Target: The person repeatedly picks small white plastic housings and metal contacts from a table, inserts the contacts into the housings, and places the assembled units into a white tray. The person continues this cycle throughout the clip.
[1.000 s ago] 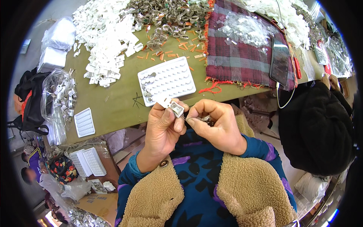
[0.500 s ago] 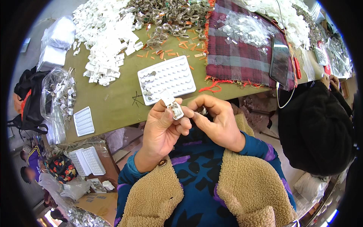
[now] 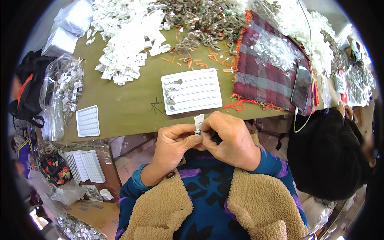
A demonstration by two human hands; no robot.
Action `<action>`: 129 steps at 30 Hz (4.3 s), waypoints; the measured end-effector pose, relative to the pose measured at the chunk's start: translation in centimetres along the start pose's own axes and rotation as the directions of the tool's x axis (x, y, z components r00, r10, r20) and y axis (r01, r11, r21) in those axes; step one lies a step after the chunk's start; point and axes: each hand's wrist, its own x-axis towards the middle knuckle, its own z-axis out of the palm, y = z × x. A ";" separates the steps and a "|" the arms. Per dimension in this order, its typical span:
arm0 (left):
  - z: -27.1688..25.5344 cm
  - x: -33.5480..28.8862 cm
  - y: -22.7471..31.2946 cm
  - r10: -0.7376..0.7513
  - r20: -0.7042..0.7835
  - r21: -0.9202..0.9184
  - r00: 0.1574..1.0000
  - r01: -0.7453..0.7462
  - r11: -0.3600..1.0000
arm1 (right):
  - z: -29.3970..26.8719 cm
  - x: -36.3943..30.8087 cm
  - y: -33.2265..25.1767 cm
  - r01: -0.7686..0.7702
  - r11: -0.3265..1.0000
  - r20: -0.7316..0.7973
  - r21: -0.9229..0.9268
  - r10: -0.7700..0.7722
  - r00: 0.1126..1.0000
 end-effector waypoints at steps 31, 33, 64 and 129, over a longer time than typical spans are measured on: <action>-7.6 0.1 0.6 0.088 -0.040 -0.452 0.995 -0.097 0.887 | 4.1 7.4 3.7 0.056 0.994 -0.075 -0.095 -0.063 0.995; -7.6 0.1 0.6 0.092 -0.048 -0.453 0.995 -0.104 0.885 | 4.2 7.5 4.0 0.077 0.990 -0.089 -0.115 -0.088 0.992; -3.5 -1.1 -1.0 0.071 -0.069 -0.427 0.995 -0.094 0.899 | 4.3 1.9 -0.9 0.265 0.964 0.002 -0.005 -0.265 0.964; -1.7 -2.2 -1.0 0.049 -0.212 -0.376 0.976 -0.128 0.918 | 5.3 0.7 1.3 0.569 0.791 -0.101 -0.224 -0.600 0.794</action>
